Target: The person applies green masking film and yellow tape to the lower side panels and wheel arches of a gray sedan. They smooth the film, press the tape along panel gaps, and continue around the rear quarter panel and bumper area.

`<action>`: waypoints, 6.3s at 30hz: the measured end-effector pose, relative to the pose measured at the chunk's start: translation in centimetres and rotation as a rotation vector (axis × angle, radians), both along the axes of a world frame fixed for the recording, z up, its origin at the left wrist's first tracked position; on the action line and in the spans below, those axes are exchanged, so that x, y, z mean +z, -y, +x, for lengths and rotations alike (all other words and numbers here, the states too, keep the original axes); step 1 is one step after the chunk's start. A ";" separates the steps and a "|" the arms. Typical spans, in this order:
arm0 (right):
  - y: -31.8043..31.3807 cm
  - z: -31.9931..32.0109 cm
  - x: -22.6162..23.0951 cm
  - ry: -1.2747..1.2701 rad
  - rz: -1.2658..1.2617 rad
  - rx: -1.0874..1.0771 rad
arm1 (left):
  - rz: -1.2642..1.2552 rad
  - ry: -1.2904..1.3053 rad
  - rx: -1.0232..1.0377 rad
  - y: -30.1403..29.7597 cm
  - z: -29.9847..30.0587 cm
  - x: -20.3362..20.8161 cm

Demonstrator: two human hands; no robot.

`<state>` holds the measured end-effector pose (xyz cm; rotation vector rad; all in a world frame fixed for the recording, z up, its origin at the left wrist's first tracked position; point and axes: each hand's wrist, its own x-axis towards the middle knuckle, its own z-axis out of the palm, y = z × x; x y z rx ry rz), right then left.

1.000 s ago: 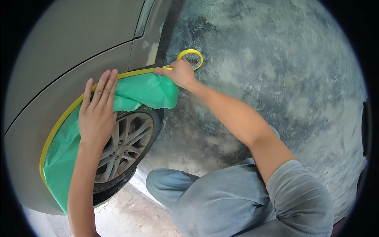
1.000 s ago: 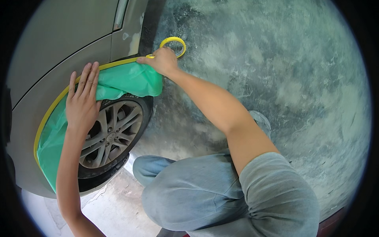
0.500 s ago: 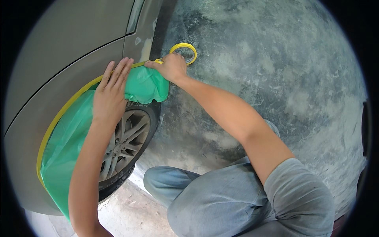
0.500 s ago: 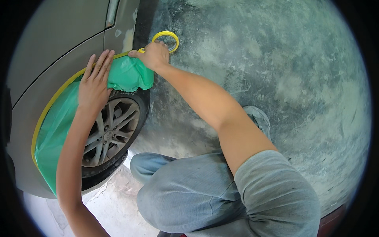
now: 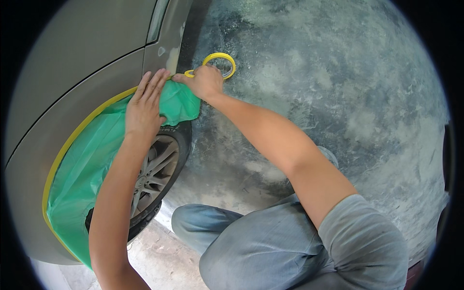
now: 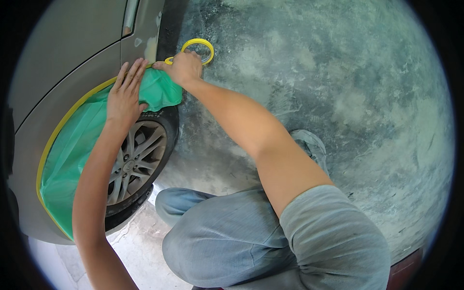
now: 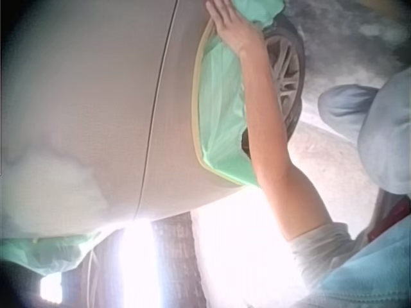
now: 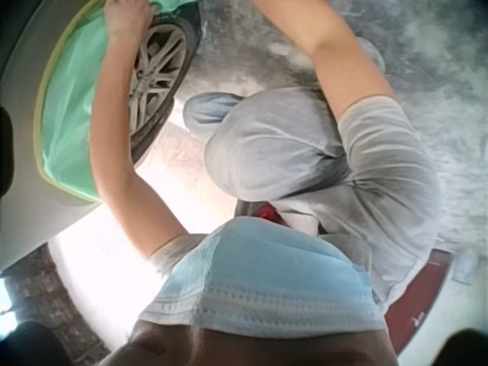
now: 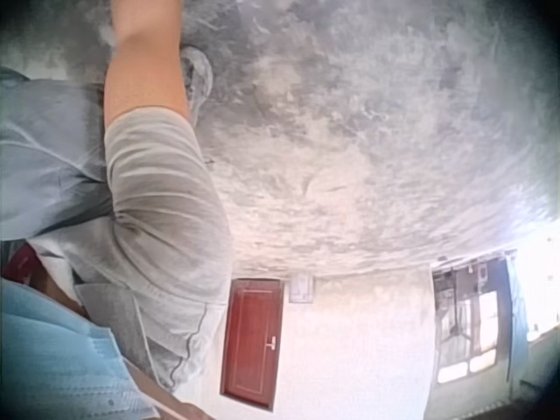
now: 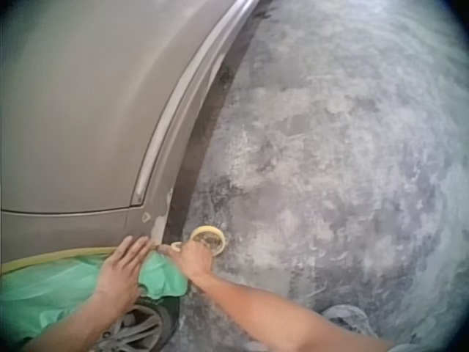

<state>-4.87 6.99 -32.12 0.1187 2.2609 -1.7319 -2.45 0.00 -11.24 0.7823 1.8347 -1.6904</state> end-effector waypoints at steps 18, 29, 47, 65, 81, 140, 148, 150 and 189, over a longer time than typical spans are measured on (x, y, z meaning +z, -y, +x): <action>-4.0 3.4 -2.7 -0.069 0.099 0.059 | -0.088 0.014 -0.188 2.2 -1.2 -5.5; -9.5 6.3 -3.4 -0.132 0.235 0.041 | -0.079 0.022 -0.126 2.1 -1.1 -5.5; -11.1 4.5 -0.7 -0.262 0.413 -0.090 | 1.039 0.120 0.495 -2.7 -2.2 -8.0; -11.4 1.9 4.3 -0.232 0.446 -0.004 | 1.347 -0.145 0.934 -3.9 -3.6 -13.7; -35.4 2.2 8.6 -0.923 0.558 -0.041 | 1.548 -0.531 0.473 -3.8 -4.6 -15.1; 1.8 -1.0 0.3 -0.179 -0.341 0.199 | 2.276 -1.157 0.794 0.1 6.1 -13.9; 2.6 -2.9 -2.3 -0.038 -0.495 0.197 | 2.338 -1.280 0.820 -0.6 3.1 -14.7; 2.5 -3.0 -2.3 0.004 -0.486 0.182 | 2.360 -1.279 0.871 -0.8 2.9 -14.7; -0.9 6.6 15.7 -0.561 -0.247 0.280 | 2.468 -1.648 1.090 1.3 14.4 0.6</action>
